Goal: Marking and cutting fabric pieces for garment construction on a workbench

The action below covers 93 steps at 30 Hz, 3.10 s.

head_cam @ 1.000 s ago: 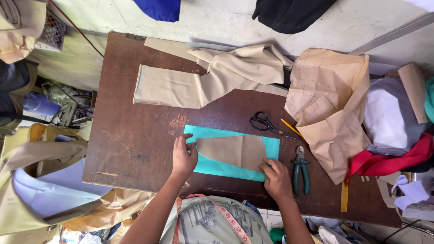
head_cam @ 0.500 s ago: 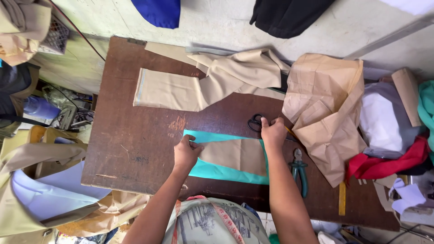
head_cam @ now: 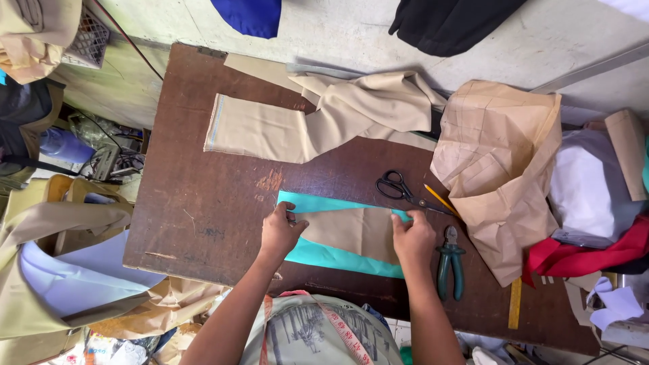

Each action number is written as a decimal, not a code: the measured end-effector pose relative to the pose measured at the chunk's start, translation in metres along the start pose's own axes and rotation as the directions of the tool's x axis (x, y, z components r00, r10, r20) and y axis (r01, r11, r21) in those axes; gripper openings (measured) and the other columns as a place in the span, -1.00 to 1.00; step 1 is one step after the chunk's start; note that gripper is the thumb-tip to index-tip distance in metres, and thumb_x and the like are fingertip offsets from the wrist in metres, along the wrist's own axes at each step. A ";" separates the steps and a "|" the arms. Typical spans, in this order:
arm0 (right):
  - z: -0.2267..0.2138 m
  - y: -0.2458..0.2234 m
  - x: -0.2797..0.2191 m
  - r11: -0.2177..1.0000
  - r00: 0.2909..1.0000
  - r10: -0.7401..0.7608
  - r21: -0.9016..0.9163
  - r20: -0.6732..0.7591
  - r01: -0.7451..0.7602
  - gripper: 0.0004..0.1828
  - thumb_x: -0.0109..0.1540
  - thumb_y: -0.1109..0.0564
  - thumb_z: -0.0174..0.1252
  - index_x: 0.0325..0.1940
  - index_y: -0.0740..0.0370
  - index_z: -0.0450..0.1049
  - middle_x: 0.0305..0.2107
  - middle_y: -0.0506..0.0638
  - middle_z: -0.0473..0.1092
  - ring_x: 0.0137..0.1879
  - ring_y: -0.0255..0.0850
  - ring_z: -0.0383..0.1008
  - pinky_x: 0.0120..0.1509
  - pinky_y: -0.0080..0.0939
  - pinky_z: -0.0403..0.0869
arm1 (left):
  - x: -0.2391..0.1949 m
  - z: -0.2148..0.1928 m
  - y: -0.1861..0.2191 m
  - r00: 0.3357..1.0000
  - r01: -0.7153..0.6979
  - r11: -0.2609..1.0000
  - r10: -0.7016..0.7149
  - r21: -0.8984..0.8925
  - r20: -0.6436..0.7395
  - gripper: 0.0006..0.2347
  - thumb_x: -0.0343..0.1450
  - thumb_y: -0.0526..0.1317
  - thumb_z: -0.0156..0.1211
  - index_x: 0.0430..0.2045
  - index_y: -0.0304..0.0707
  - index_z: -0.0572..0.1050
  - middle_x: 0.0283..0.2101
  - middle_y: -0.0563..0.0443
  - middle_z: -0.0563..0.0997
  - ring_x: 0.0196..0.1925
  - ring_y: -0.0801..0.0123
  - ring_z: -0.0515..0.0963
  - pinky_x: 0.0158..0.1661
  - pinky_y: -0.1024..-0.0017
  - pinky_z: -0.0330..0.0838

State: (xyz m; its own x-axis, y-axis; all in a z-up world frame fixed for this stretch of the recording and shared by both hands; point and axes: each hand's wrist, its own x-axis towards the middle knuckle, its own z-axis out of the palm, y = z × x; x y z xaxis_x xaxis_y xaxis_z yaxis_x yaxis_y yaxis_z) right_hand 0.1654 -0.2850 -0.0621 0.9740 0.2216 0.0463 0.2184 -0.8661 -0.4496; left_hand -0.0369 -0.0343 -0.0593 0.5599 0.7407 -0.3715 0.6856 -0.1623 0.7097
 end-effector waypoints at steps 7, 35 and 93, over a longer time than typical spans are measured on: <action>0.015 -0.022 0.061 0.985 0.991 0.126 0.123 -0.038 -0.121 -0.68 0.22 -0.11 0.34 -0.13 0.16 0.58 -0.40 0.09 0.57 -0.12 0.13 0.62 -0.03 0.10 0.58 | 0.007 0.002 -0.016 0.993 0.115 0.992 -0.116 0.046 0.007 -0.70 0.32 0.05 0.37 -0.19 -0.03 0.57 -0.41 0.24 0.70 -0.23 0.33 0.72 -0.10 0.17 0.61; -0.021 -0.002 -0.060 0.990 0.968 0.133 0.005 0.213 -0.138 -0.56 0.23 0.02 0.33 0.13 0.19 0.45 -0.24 0.06 0.50 -0.02 0.02 0.60 0.02 0.03 0.60 | 0.003 0.005 -0.006 0.998 0.025 0.997 -0.030 0.071 0.062 -0.79 0.34 -0.18 0.40 -0.19 -0.03 0.58 -0.35 0.09 0.63 -0.23 0.29 0.71 -0.11 0.21 0.61; -0.058 0.067 -0.036 0.859 0.930 0.340 0.357 0.140 -0.368 -0.73 0.13 0.03 0.48 -0.18 0.20 0.67 -0.38 0.11 0.60 -0.26 -0.02 0.64 -0.29 -0.07 0.60 | 0.008 0.071 0.063 0.942 -0.336 0.940 0.335 -0.053 -0.026 -0.47 0.24 -0.41 0.35 0.14 -0.44 0.33 -0.20 -0.19 0.49 -0.31 0.02 0.72 -0.30 0.15 0.69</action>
State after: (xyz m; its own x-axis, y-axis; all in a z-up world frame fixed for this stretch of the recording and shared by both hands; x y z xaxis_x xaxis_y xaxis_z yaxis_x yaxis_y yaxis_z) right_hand 0.1484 -0.3765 -0.0422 0.9717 -0.0259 -0.2349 -0.1921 -0.6654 -0.7214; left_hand 0.0437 -0.0849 -0.0597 0.7447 0.6604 -0.0962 0.4318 -0.3670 0.8239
